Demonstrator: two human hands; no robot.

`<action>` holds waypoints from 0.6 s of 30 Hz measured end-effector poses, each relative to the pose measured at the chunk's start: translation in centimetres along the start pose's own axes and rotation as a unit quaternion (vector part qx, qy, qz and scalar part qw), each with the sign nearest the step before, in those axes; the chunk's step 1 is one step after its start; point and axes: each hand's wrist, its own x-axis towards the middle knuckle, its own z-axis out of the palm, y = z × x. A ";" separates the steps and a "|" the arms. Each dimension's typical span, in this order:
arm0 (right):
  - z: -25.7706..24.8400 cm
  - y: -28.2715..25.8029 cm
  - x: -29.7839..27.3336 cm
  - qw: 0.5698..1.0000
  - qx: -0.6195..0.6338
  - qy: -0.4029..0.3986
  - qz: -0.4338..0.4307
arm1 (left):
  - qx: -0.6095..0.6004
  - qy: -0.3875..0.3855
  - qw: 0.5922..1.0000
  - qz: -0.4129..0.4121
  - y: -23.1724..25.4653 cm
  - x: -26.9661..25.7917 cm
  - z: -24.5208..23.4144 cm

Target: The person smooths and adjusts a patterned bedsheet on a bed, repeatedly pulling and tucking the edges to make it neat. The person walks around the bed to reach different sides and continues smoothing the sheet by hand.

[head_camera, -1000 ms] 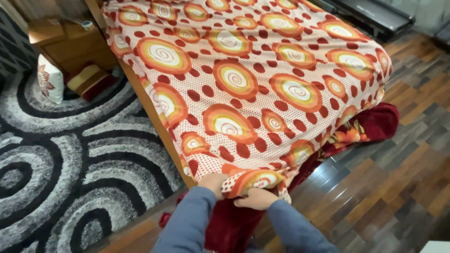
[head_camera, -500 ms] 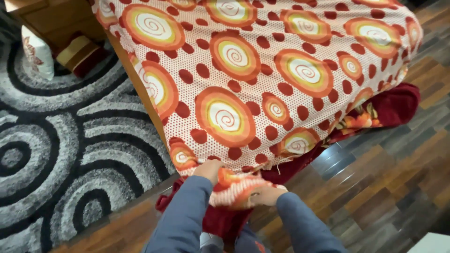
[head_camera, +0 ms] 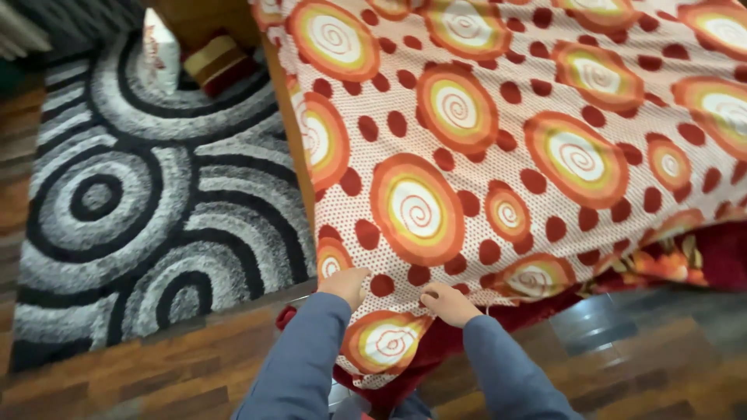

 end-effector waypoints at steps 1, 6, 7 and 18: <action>0.3 -0.3 0.9 1.000 0.011 0.001 -0.011 | -0.001 0.003 1.000 0.000 -0.3 -0.7 -0.6; 0.2 -5.6 0.1 0.998 0.005 -0.018 -0.062 | -0.027 0.027 0.999 -0.033 -3.2 -3.7 -2.3; 0.4 -6.7 0.0 0.998 -0.023 -0.020 -0.057 | -0.035 0.047 0.998 -0.031 -3.8 -4.6 -2.7; 7.0 -17.9 -0.8 0.989 -0.080 -0.020 -0.120 | -0.097 0.147 0.982 -0.065 -13.8 -12.4 -4.4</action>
